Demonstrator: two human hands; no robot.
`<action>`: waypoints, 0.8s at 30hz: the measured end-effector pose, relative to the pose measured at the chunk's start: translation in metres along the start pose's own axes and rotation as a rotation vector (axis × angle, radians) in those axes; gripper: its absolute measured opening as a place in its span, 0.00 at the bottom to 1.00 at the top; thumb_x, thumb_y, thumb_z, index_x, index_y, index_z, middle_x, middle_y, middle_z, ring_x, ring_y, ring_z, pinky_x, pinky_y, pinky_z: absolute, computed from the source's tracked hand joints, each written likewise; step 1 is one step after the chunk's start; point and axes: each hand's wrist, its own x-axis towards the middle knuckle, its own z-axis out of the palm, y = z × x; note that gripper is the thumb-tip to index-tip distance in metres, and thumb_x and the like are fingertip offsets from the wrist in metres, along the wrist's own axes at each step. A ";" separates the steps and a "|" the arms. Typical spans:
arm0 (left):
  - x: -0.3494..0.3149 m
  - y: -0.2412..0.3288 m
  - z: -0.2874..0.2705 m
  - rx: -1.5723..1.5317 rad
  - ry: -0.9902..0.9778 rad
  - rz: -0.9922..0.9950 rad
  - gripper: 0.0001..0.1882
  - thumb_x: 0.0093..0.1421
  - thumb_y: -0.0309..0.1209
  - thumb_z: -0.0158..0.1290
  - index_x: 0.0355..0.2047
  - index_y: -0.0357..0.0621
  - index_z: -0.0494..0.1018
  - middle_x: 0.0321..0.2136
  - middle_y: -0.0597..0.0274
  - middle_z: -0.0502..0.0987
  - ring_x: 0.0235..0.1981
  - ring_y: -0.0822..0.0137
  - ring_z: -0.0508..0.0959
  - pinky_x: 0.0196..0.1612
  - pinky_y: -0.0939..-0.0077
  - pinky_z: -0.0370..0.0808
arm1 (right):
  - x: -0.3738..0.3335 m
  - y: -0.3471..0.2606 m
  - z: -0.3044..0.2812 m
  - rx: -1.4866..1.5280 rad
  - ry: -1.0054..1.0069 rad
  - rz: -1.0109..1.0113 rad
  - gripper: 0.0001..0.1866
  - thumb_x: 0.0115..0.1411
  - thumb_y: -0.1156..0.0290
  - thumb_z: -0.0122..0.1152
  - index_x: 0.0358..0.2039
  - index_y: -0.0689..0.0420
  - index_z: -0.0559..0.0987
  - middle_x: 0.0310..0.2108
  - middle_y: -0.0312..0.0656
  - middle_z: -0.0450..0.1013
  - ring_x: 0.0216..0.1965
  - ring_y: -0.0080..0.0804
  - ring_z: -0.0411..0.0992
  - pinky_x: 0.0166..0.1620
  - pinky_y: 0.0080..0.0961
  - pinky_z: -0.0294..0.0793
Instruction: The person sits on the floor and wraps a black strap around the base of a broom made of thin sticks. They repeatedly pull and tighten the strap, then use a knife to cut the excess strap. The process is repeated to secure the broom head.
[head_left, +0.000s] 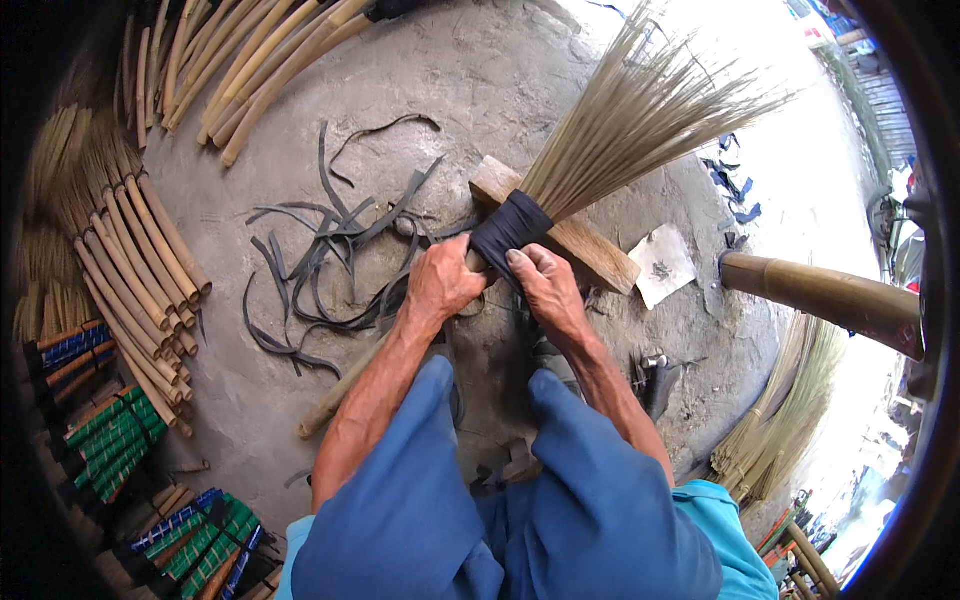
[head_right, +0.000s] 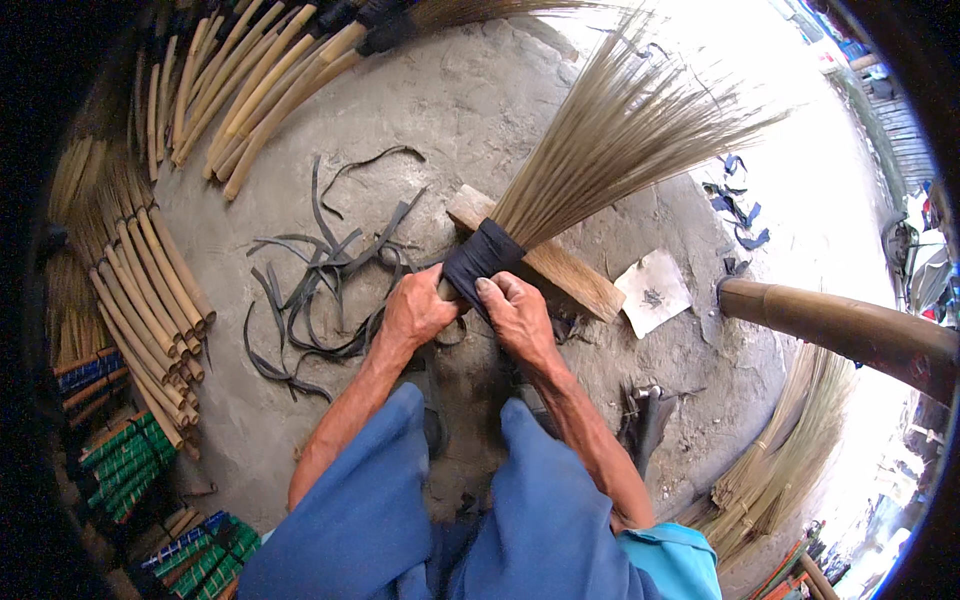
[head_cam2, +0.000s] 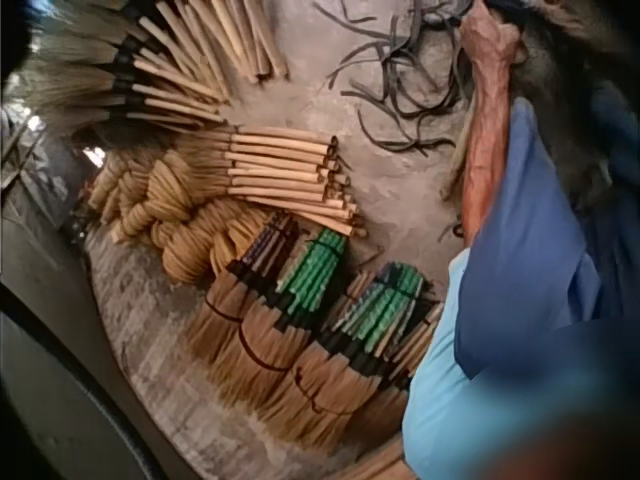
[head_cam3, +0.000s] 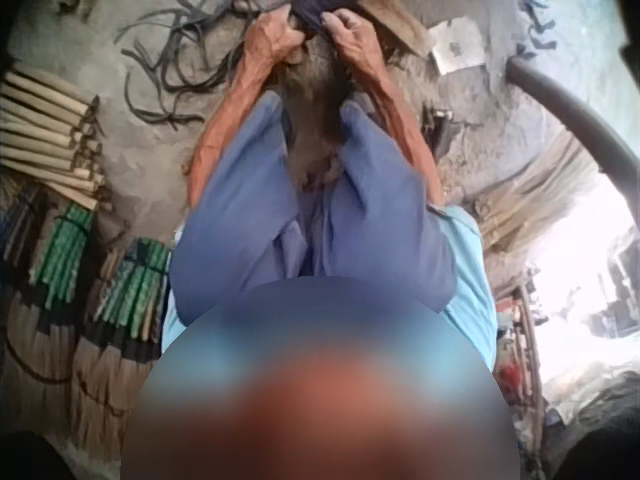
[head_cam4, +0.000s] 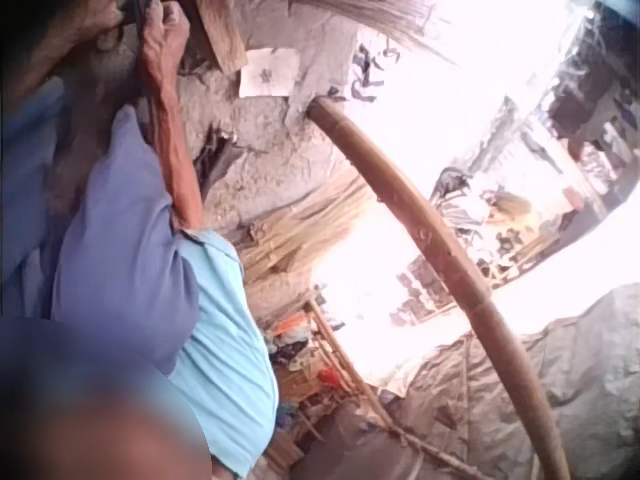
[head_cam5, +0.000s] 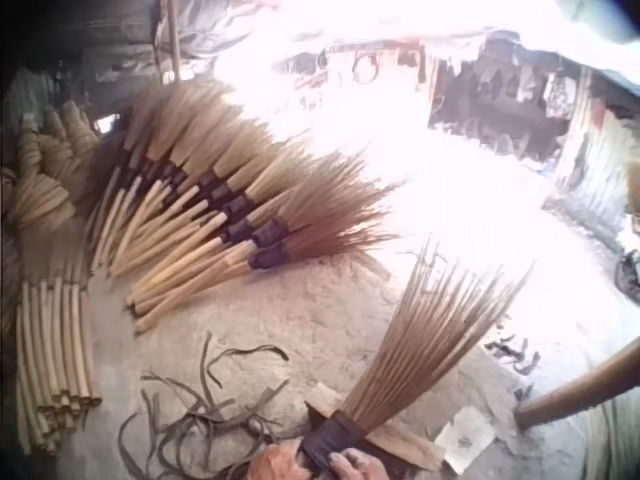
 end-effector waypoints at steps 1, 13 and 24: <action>0.000 0.002 0.000 0.059 0.045 -0.024 0.24 0.58 0.39 0.68 0.50 0.38 0.78 0.40 0.33 0.86 0.44 0.32 0.86 0.46 0.39 0.81 | 0.007 0.001 0.003 -0.029 -0.007 -0.032 0.22 0.76 0.56 0.64 0.34 0.64 0.76 0.25 0.35 0.66 0.31 0.23 0.63 0.35 0.34 0.68; -0.018 0.016 0.017 0.020 0.384 0.163 0.39 0.55 0.33 0.74 0.64 0.43 0.67 0.49 0.43 0.79 0.48 0.37 0.83 0.50 0.43 0.80 | -0.006 -0.008 -0.003 0.070 -0.016 0.026 0.19 0.78 0.59 0.61 0.37 0.63 0.78 0.28 0.32 0.68 0.33 0.20 0.63 0.38 0.28 0.68; -0.028 -0.002 0.022 -0.107 0.491 0.463 0.15 0.59 0.20 0.66 0.46 0.46 0.82 0.48 0.54 0.77 0.41 0.55 0.83 0.43 0.61 0.83 | -0.026 -0.008 -0.015 0.356 -0.005 0.107 0.12 0.77 0.66 0.64 0.48 0.63 0.81 0.37 0.28 0.75 0.39 0.15 0.68 0.43 0.21 0.72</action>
